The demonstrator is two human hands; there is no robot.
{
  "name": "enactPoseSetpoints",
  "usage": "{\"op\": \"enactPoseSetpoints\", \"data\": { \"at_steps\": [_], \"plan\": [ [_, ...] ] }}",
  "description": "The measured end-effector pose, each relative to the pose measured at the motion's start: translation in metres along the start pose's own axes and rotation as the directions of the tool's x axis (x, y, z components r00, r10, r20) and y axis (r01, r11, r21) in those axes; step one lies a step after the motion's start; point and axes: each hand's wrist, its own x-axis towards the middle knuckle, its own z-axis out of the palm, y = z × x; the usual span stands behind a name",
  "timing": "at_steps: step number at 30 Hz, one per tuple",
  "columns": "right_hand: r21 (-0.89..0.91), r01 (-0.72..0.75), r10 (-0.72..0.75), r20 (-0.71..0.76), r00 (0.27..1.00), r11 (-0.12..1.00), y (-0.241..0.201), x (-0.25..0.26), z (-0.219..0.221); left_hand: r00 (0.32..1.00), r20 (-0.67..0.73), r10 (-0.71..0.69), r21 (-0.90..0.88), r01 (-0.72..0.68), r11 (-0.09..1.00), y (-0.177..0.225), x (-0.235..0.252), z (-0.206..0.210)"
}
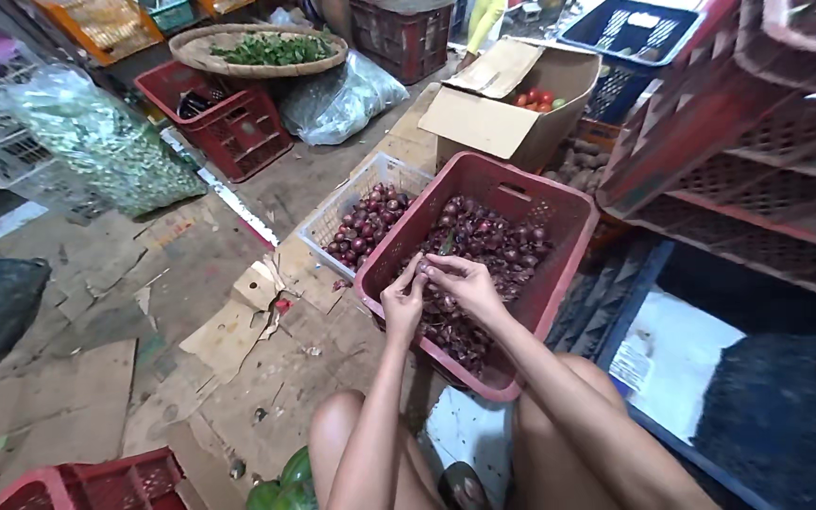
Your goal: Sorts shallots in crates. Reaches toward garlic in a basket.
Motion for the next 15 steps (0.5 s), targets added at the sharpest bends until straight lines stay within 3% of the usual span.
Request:
{"op": "enactPoseSetpoints", "data": {
  "at_steps": [2,5,8,12,15],
  "plan": [
    [-0.069,0.034,-0.031,0.034,0.999,0.997,-0.003,-0.003,0.003,0.988,-0.097,-0.12,-0.069,0.114,0.991,-0.003,0.006,-0.002],
    [-0.196,-0.019,0.029,0.051,0.998,0.98,0.006,-0.003,0.011,0.962,-0.111,-0.249,-0.071,0.242,0.968,-0.012,0.01,-0.008],
    [-0.066,-0.131,0.137,0.104,0.985,0.989,0.008,0.005,0.011,0.939,-0.125,-0.319,-0.076,0.312,0.947,-0.011,0.011,-0.007],
    [0.075,-0.179,0.174,0.062,0.983,0.981,0.006,0.01,0.003,0.933,0.128,-0.337,-0.041,0.345,0.938,-0.002,0.017,-0.018],
    [-0.023,-0.174,0.175,0.026,0.984,0.984,0.006,0.01,-0.002,0.939,0.235,-0.253,0.141,0.224,0.964,-0.003,0.016,-0.02]
  ]
}}
